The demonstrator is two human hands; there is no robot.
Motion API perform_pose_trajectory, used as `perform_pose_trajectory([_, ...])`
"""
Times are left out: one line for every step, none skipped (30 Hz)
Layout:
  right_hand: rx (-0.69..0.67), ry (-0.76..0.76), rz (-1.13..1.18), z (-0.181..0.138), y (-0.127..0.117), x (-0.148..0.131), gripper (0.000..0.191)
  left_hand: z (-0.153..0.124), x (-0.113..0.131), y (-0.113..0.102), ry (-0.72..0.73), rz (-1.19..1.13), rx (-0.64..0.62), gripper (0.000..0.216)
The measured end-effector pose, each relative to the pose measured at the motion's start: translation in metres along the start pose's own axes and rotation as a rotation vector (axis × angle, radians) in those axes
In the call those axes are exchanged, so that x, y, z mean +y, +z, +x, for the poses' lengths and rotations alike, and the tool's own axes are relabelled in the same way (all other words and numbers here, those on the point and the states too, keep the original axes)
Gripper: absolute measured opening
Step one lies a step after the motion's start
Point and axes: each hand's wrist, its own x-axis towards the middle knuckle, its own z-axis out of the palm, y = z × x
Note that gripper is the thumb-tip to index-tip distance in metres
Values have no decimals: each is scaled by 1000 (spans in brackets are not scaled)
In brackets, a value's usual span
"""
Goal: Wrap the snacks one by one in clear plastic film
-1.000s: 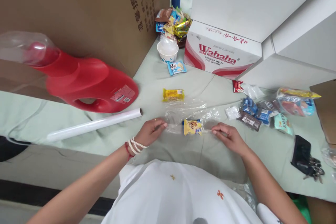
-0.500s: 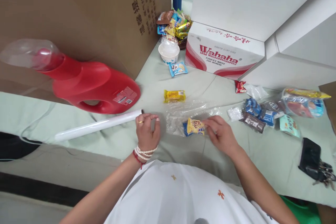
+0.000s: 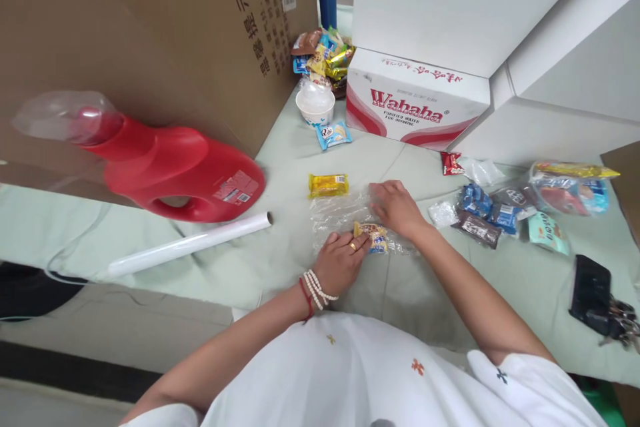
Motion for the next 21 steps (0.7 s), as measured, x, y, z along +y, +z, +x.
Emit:
perform_pose_trajectory([-41,27,-20,12,2,0,60,0,1,-1,-4,8,-3,37])
perform_pose_trajectory([-93,51,-14,24,4,-1,65,-1,2,-2,-10,14,-9,37])
perform_pose_trajectory([-147,70,13,34,5,-2,64,-1,3,-3,-18,18,-18,37])
perform_pose_trajectory([-196,79,52,42,5,-2,56,-2,4,-4,-25,18,-29,38])
perform_pose_trajectory([-240,79,89,46,4,-3,43,-3,4,-5,-31,15,-38,39])
perform_pose_trajectory([-273,66,130,47,1,-3,32,-4,5,-6,-36,9,-44,39])
perform_pose_trajectory([-286,47,179,45,-4,-3,25,-5,5,-6,-42,1,-48,40])
perform_pose_trajectory([-276,19,241,39,-9,-3,23,-6,5,-6,-48,-9,-50,41])
perform_pose_trajectory([-254,-18,322,30,-15,-3,24,-6,5,-6,-54,-20,-53,41])
perform_pose_trajectory([-227,-66,409,19,-21,-3,25,-7,5,-5,-62,-35,-60,42])
perform_pose_trajectory([-204,-123,484,7,-26,-4,27,-7,5,-4,-69,-52,-71,42])
perform_pose_trajectory([-191,-185,530,-7,-30,-5,28,-7,4,-4,-76,-70,-82,43])
perform_pose_trajectory([-191,-246,536,-20,-31,-7,29,-7,4,-3,-81,-89,-93,43])
perform_pose_trajectory([-196,-298,514,-33,-31,-8,31,-7,3,-1,-85,-106,-101,43])
perform_pose_trajectory([-196,-335,476,-44,-27,-9,32,-7,2,0,-88,-122,-103,42])
perform_pose_trajectory([-185,-356,433,-53,-22,-10,33,-7,1,1,-90,-137,-100,41])
perform_pose_trajectory([-166,-365,392,-60,-15,-10,34,-8,0,2,-91,-156,-93,40])
perform_pose_trajectory([-146,-366,361,-66,-8,-11,35,-10,-2,3,-86,-186,-81,40])
perform_pose_trajectory([-128,-363,338,-70,0,-11,35,-14,-5,3,-72,-232,-60,40])
perform_pose_trajectory([-117,-361,321,-73,7,-11,35,-18,-9,2,-52,-297,-28,39])
perform_pose_trajectory([-112,-359,303,-74,12,-11,35,-24,-14,1,-38,-380,16,38])
